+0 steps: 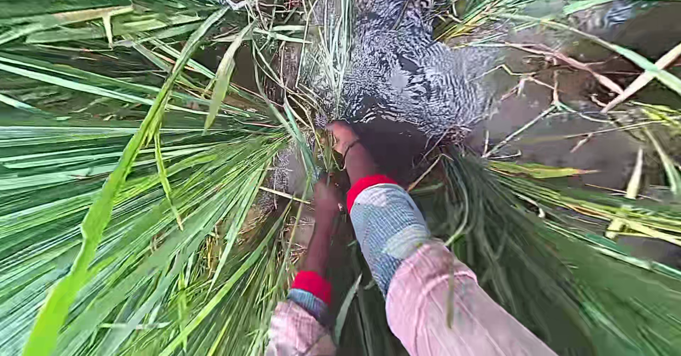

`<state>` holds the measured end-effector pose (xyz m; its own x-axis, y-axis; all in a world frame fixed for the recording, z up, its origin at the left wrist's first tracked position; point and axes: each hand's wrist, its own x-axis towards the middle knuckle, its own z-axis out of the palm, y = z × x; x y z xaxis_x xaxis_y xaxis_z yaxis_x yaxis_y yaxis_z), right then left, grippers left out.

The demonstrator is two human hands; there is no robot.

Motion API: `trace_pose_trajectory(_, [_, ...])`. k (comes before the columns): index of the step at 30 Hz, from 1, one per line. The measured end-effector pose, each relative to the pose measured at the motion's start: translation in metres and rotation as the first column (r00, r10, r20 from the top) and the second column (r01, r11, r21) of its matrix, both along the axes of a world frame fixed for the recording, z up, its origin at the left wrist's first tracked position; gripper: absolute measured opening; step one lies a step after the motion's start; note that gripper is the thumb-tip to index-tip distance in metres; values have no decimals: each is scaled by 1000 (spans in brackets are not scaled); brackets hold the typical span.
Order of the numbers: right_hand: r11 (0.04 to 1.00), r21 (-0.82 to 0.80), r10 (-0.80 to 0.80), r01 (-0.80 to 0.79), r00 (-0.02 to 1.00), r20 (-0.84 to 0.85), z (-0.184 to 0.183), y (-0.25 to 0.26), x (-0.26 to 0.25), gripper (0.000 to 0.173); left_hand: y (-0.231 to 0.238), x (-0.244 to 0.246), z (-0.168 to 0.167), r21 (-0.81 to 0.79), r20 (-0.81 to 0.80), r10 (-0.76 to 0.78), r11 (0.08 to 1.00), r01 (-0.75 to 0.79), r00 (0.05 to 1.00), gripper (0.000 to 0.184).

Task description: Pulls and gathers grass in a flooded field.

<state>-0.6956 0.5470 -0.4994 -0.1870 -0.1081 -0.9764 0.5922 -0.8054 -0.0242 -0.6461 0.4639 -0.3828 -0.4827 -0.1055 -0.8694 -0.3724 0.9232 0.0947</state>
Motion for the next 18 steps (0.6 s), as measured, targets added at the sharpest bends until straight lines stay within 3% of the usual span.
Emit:
trace_pose_trajectory(3, [994,89,-65,69,997,-51,14,-16,12,27,-7,15,3,114,-101,68,992,-56,993,31])
trace_pose_trajectory(6, [983,182,6,12,995,-101,12,-30,12,33,-5,9,11,123,-92,160,981,-148,983,31])
trace_pose_trajectory(11, [980,171,99,-103,995,33,-1,-24,-10,24,1,-17,-1,37,-4,76,996,-75,997,34])
trace_pose_trajectory(13, [977,183,107,-107,994,12,-1,-24,-12,27,-7,-21,-5,57,2,62,996,-62,998,35])
trace_pose_trajectory(16, [980,195,41,-39,999,-5,29,-23,8,32,1,-8,23,32,3,110,993,-110,994,37])
trace_pose_trajectory(18, [980,200,15,-20,1000,27,31,-19,1,25,13,-13,28,-23,46,77,997,-76,996,40])
